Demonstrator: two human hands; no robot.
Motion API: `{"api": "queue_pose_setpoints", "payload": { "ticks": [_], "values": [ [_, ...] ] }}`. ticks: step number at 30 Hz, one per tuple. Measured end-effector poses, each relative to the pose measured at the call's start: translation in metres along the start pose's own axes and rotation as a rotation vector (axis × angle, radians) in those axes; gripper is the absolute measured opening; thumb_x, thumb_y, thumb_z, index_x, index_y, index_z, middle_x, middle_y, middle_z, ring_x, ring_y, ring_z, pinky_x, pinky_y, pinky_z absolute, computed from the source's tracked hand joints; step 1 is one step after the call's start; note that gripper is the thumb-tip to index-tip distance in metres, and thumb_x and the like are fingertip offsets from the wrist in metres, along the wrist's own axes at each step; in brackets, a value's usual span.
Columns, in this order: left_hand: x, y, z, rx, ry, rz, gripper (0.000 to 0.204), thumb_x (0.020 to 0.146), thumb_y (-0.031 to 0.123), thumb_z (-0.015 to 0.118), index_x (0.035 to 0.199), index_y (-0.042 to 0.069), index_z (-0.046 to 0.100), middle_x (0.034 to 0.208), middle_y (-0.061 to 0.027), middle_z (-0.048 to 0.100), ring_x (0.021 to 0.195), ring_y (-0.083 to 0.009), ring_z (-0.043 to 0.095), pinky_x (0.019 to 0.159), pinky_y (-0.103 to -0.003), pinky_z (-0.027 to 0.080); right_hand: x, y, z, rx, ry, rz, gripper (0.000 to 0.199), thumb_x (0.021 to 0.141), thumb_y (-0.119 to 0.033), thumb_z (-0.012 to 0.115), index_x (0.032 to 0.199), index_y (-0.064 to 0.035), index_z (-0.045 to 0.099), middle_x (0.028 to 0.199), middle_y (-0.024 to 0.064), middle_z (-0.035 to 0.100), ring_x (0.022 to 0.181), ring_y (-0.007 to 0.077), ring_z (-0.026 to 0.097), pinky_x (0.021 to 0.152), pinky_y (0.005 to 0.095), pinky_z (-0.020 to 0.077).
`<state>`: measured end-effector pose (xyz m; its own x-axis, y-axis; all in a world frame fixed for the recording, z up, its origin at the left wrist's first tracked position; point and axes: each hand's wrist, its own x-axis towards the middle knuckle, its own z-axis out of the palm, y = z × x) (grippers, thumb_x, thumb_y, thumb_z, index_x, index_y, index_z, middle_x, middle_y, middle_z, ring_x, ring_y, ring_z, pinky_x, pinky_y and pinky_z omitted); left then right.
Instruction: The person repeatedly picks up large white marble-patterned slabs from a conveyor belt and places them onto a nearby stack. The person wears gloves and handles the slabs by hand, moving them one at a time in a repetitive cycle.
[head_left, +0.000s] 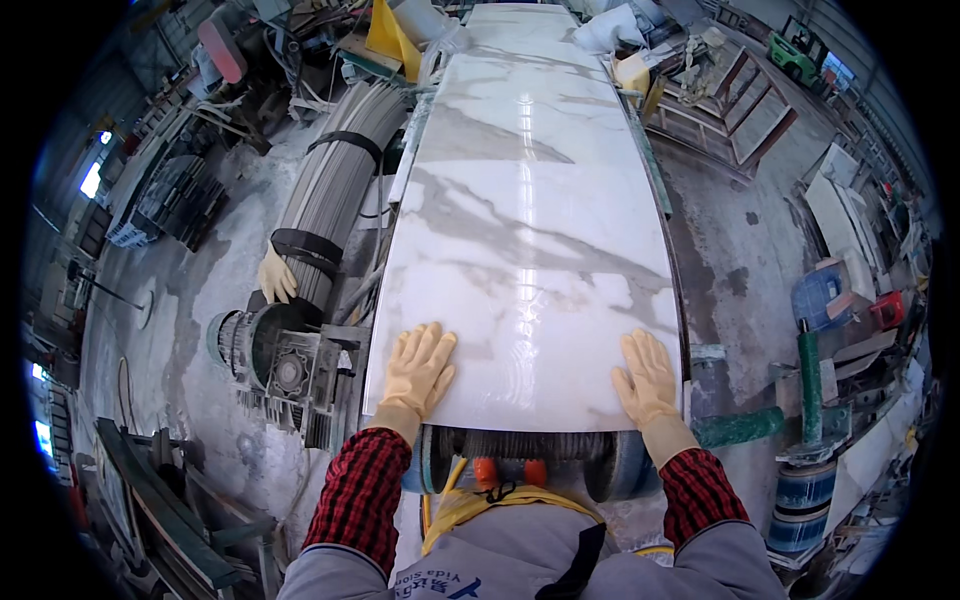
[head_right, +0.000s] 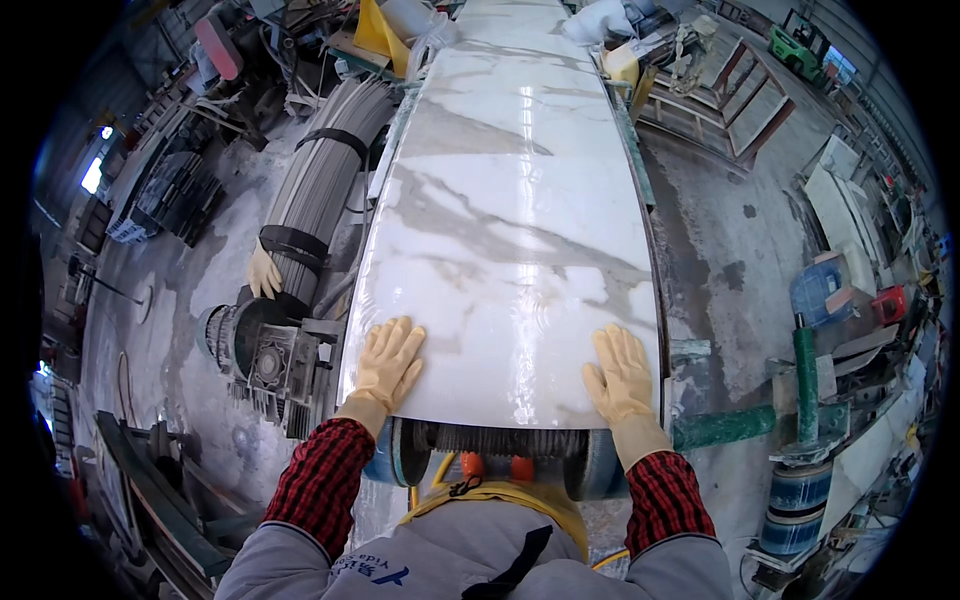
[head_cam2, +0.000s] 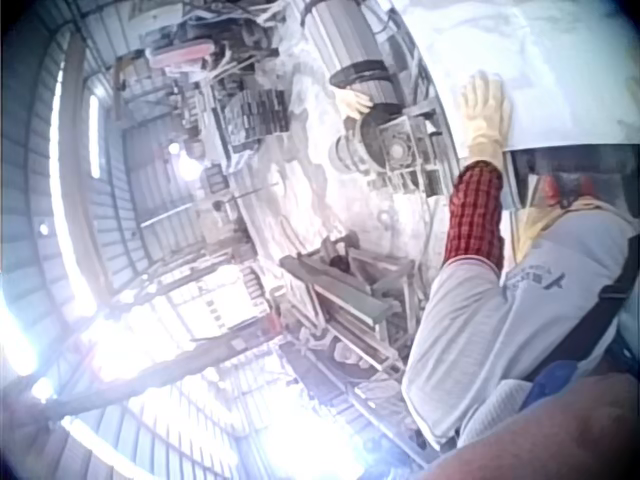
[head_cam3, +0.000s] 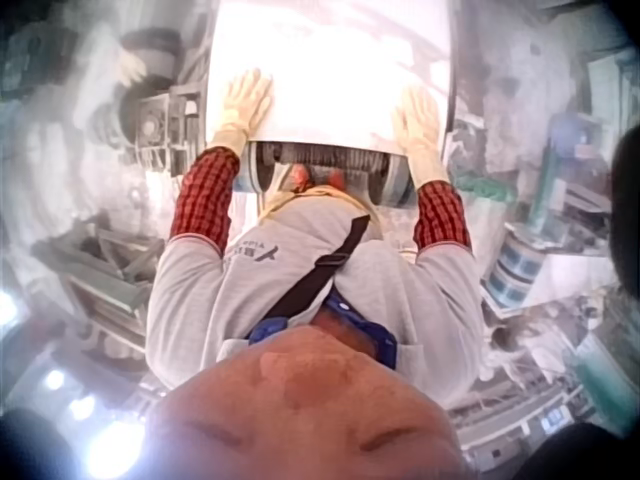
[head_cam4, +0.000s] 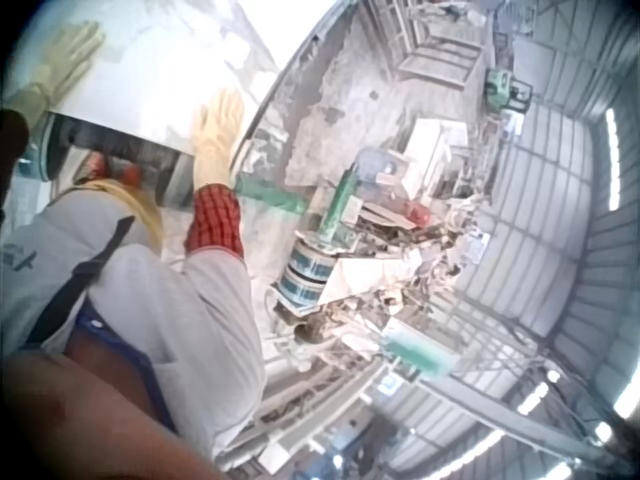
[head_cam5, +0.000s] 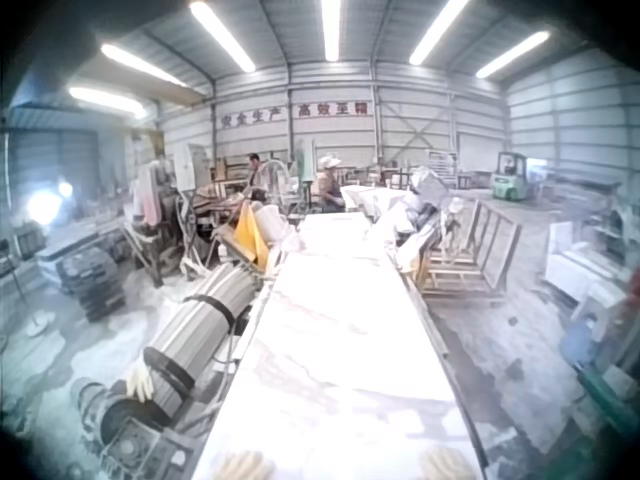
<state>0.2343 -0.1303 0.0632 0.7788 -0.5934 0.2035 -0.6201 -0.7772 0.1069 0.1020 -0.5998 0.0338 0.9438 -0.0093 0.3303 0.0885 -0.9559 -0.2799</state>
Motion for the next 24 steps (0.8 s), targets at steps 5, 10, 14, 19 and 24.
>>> {"api": "queue_pose_setpoints", "payload": {
  "ticks": [5,10,14,19,24],
  "values": [
    [-0.001,0.0006,-0.0048,-0.045,0.017,0.023,0.057,0.11,0.034,0.074,0.163,0.012,0.067,0.167,-0.0189,0.062,0.16,-0.0431,0.054,0.137,-0.059,0.038,-0.0009,-0.0009,-0.0037,0.047,-0.02,0.019,0.061,0.109,-0.03,0.076,0.163,-0.0027,0.071,0.176,0.0304,0.063,0.163,0.0559,0.054,0.14,0.0609,0.0417],
    [-0.0034,0.0031,-0.0038,-0.032,0.062,0.029,0.057,0.109,0.032,0.075,0.161,0.012,0.066,0.165,-0.0187,0.062,0.159,-0.043,0.054,0.137,-0.059,0.039,-0.0024,0.0001,-0.0007,0.017,0.038,-0.029,0.06,0.105,-0.026,0.079,0.159,-0.0014,0.072,0.169,0.0301,0.067,0.154,0.0575,0.059,0.135,0.0637,0.0463],
    [-0.005,0.0034,-0.0039,-0.021,0.047,0.027,0.058,0.109,0.032,0.076,0.162,0.012,0.066,0.166,-0.0187,0.061,0.158,-0.0428,0.055,0.136,-0.059,0.039,-0.004,-0.0003,-0.0002,0.021,0.031,-0.018,0.06,0.105,-0.026,0.078,0.158,-0.0012,0.072,0.169,0.03,0.067,0.155,0.057,0.059,0.136,0.063,0.0456],
    [-0.0066,0.0046,-0.0058,-0.025,0.043,0.025,0.057,0.108,0.032,0.076,0.161,0.012,0.066,0.165,-0.0186,0.061,0.158,-0.0427,0.055,0.136,-0.06,0.039,-0.0056,-0.0022,-0.002,0.027,0.021,-0.001,0.059,0.104,-0.025,0.078,0.158,-0.0016,0.073,0.169,0.0293,0.067,0.156,0.0557,0.058,0.137,0.0621,0.0451],
    [-0.0093,0.006,-0.0054,-0.032,0.062,0.021,0.055,0.109,0.031,0.075,0.16,0.012,0.067,0.165,-0.0185,0.062,0.159,-0.0428,0.055,0.136,-0.06,0.04,-0.0067,-0.0036,-0.0024,0.03,0.043,0.001,0.056,0.103,-0.024,0.079,0.155,-0.0016,0.075,0.167,0.0287,0.069,0.155,0.055,0.06,0.137,0.0612,0.0463]
  ]
}}
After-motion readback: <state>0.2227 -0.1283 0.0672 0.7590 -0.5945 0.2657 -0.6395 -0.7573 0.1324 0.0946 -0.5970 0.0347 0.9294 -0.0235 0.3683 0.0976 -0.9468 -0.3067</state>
